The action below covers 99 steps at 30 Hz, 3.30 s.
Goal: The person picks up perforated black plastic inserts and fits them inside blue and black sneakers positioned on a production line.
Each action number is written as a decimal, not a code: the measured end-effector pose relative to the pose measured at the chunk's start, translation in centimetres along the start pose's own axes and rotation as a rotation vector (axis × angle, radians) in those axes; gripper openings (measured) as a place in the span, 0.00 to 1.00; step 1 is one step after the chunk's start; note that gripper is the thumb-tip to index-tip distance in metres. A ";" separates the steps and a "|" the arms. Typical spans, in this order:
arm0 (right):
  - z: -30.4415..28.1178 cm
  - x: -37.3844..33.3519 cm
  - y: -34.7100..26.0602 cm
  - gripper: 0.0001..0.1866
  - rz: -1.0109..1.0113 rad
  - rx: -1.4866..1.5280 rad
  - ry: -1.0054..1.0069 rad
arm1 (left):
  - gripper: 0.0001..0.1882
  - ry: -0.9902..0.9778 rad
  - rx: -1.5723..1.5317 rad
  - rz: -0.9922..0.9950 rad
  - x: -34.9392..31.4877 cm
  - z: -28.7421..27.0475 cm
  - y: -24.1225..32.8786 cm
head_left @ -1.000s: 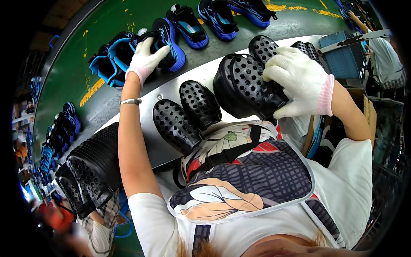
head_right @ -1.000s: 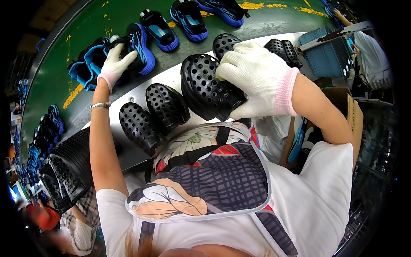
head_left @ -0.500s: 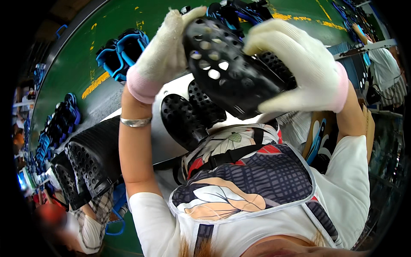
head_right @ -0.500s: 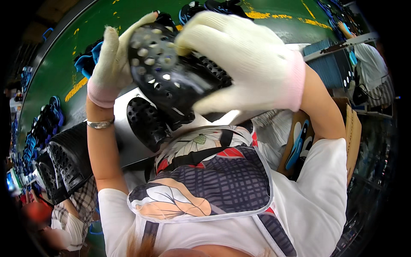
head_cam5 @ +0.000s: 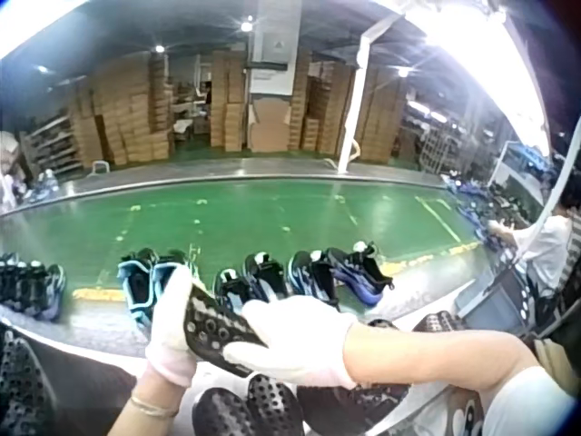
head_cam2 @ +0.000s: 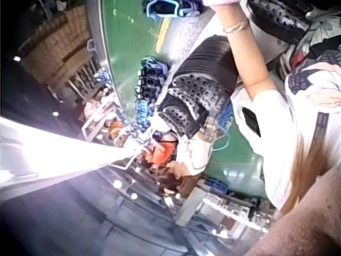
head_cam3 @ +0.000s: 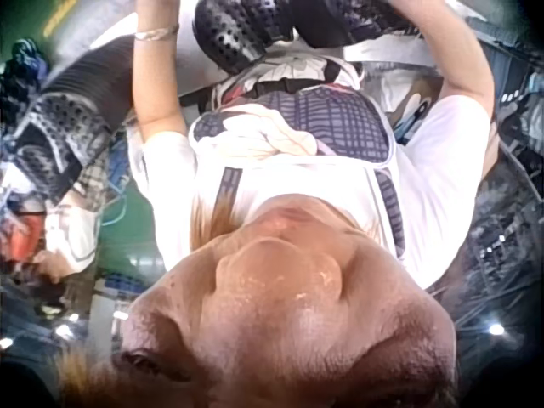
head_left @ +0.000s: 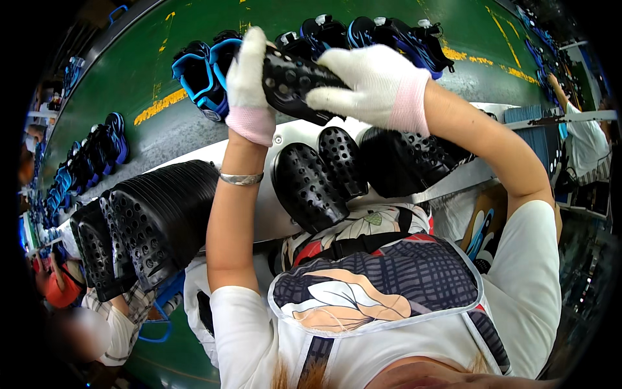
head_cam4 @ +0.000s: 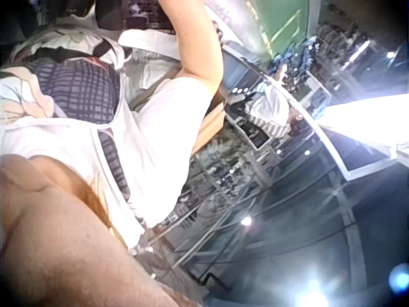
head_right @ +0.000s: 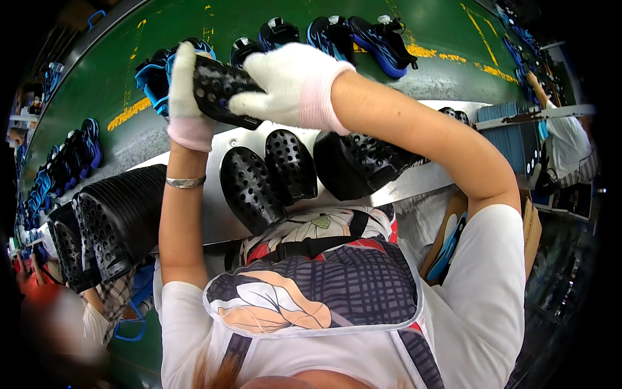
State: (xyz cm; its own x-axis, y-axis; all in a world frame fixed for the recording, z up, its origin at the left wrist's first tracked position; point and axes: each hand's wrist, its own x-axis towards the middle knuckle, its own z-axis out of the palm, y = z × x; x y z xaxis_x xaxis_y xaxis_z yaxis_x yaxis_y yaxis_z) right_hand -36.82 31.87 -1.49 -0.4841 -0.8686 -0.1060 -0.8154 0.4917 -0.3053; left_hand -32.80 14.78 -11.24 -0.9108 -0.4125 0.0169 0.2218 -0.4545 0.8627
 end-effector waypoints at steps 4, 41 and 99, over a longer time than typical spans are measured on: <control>0.7 0.2 0.8 0.28 0.149 -0.008 -0.168 | 0.23 -0.060 0.092 -0.333 0.0 -1.7 -1.9; 1.5 -22.2 2.6 0.11 0.712 0.081 0.509 | 0.22 -0.312 0.872 -0.211 6.5 -3.6 -2.9; 10.2 -30.8 29.4 0.34 0.806 0.242 0.248 | 0.16 0.116 0.977 -0.066 -8.5 -18.5 -4.6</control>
State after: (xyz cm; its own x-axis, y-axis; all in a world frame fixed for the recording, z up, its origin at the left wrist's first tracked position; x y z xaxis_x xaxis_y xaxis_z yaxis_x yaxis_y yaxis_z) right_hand -42.65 72.46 -16.88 -0.9617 -0.2098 -0.1764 -0.1188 0.8990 -0.4216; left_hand -19.65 5.73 -24.72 -0.8597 -0.5083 -0.0509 -0.2608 0.3510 0.8993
